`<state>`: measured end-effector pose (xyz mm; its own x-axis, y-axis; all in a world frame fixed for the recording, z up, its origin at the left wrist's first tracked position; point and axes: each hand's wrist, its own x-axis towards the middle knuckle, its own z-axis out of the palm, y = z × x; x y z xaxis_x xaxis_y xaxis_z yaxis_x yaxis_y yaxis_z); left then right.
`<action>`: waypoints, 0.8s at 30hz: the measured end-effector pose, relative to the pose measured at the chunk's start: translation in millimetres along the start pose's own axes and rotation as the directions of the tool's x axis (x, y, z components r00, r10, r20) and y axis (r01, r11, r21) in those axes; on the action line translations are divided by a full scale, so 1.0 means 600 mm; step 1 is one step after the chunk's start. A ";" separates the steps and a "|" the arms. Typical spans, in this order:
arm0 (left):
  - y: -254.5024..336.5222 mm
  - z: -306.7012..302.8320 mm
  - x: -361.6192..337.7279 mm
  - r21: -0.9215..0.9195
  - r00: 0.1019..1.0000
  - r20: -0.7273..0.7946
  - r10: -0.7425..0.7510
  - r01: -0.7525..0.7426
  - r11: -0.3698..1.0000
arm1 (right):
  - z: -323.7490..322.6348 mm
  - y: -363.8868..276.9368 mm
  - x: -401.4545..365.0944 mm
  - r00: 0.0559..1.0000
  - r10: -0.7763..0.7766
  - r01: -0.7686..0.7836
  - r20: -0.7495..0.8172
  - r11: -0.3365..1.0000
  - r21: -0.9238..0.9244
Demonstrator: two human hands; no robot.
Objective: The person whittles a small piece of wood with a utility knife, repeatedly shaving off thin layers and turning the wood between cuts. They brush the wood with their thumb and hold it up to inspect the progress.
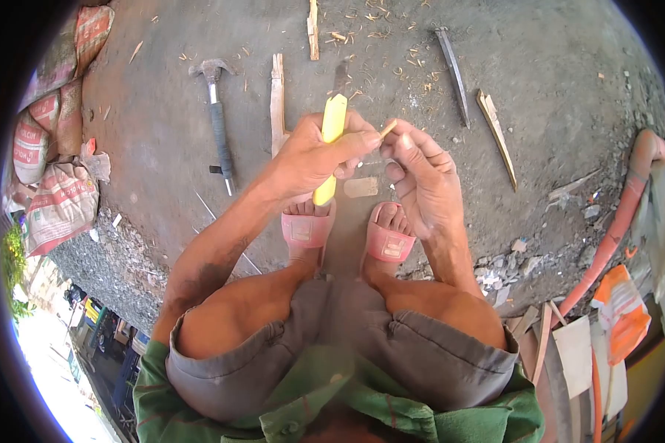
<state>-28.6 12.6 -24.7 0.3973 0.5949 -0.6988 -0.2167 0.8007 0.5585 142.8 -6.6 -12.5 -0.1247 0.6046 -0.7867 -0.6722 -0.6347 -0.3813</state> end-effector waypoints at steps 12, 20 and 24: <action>-0.009 -0.001 0.000 0.218 0.999 0.038 0.025 -0.033 0.975 | -0.020 0.008 0.005 0.992 0.052 -0.048 0.113 0.998 -0.043; 0.027 -0.015 -0.010 0.749 0.885 0.143 0.444 -0.390 0.536 | -0.022 0.003 0.009 0.987 0.075 -0.078 0.139 0.997 0.022; 0.002 -0.009 -0.014 0.896 0.844 0.286 0.454 -0.403 0.185 | -0.020 0.003 0.007 0.986 0.038 -0.047 0.165 0.998 0.050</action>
<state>-36.9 9.0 -20.2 0.4914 0.8456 -0.2083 0.5990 -0.1545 0.7857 149.8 -11.2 -22.2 -0.2688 0.6514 -0.7096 -0.7012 -0.6374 -0.3194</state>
